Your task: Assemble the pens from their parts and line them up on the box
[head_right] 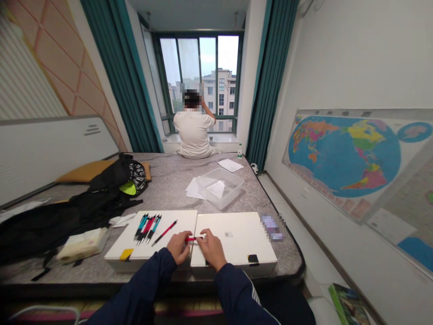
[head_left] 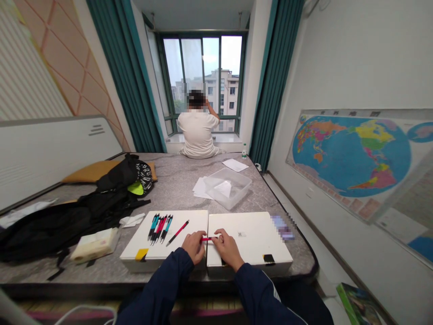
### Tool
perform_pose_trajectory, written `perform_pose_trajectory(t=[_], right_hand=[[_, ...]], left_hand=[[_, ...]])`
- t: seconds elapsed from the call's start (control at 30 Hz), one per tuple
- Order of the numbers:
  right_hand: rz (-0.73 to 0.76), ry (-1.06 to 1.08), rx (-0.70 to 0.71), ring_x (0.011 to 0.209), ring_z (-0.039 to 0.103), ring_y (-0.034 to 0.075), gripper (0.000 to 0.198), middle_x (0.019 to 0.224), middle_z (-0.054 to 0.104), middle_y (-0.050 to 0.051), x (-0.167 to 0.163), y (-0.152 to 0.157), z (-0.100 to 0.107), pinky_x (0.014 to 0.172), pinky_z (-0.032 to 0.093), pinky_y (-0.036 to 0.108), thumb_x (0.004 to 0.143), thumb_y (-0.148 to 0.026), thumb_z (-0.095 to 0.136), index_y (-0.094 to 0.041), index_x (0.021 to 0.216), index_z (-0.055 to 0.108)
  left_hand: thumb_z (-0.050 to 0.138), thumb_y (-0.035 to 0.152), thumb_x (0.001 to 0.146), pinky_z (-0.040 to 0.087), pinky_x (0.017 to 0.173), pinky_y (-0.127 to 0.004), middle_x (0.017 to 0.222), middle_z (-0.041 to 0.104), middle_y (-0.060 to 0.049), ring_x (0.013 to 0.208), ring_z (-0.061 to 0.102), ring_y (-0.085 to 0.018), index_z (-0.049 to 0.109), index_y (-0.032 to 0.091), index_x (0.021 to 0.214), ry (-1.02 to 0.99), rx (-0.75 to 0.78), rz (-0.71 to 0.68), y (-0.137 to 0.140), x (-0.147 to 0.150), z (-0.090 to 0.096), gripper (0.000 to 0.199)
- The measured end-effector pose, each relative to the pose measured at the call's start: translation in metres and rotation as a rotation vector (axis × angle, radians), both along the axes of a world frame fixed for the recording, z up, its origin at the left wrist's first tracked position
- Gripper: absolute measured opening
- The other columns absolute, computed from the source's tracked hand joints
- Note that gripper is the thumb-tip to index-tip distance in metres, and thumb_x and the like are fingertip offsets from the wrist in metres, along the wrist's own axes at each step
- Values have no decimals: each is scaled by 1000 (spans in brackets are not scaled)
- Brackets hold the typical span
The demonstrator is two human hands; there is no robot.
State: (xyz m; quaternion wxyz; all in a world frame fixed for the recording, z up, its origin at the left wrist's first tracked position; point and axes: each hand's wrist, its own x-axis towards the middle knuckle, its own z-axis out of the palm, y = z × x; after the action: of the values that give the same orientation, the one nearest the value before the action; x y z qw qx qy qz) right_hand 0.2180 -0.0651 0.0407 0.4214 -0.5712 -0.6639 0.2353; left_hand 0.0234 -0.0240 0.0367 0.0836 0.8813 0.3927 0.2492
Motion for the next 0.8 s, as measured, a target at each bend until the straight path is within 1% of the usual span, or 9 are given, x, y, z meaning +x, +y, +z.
perform_pose_trajectory(t=[0.03,0.1,0.27,0.3,0.37,0.43,0.5,0.63,0.8], right_hand=[[9,-4,3,52,46,12,27,54,46,-6,0,0,0,53,24,22,92,-44,51,-20,96,61],[8,-25,5,53,46,13,28,55,48,-5,0,0,-1,53,24,23,93,-44,48,-20,88,61],[-47,-102,18,54,47,13,38,56,52,-3,-4,0,0,55,22,25,97,-47,41,-21,75,58],[-58,-114,21,54,47,13,41,55,51,-2,-4,0,0,55,21,26,97,-47,39,-21,72,57],[-82,-119,28,53,46,13,46,54,50,-2,-4,1,1,55,21,27,98,-47,36,-21,67,55],[-124,-87,37,52,45,13,47,53,49,-3,-3,1,0,55,22,26,99,-48,34,-21,65,54],[-171,-42,42,51,43,13,47,52,46,-4,-1,1,-1,54,22,26,98,-49,35,-21,65,52],[-186,-4,45,51,39,12,47,51,42,-4,1,2,-4,54,22,26,97,-50,37,-20,62,49],[-149,26,42,52,41,12,48,52,44,-4,1,3,-3,55,24,25,96,-50,38,-20,60,48]], left_hand=[[48,15,71,41,75,-38,92,63,-9,86,59,-25,51,15,114,-9,-6,-1,0,0,-1,43],[48,14,69,41,75,-38,90,62,-8,85,58,-25,52,15,113,-29,-15,-2,0,0,-2,44],[46,12,65,42,77,-39,93,61,-9,87,58,-26,54,15,110,-73,-10,-20,1,-1,-5,46],[46,12,66,42,77,-40,93,62,-9,87,58,-26,55,15,110,-81,-10,-21,2,-1,-6,45],[45,13,74,43,78,-39,95,63,-10,89,58,-25,56,15,112,-105,-8,-9,5,-2,-9,40],[43,18,85,43,78,-39,97,65,-10,90,59,-24,59,16,113,-126,1,10,9,-4,-13,32],[42,25,92,45,77,-38,98,68,-9,89,60,-24,62,18,112,-140,20,4,15,-7,-17,30],[46,29,93,47,78,-37,93,71,-8,87,62,-22,68,19,106,-208,67,-36,25,-11,-24,27],[55,30,90,50,78,-35,89,73,-7,85,63,-21,71,21,99,-335,82,-42,27,-13,-24,21]])
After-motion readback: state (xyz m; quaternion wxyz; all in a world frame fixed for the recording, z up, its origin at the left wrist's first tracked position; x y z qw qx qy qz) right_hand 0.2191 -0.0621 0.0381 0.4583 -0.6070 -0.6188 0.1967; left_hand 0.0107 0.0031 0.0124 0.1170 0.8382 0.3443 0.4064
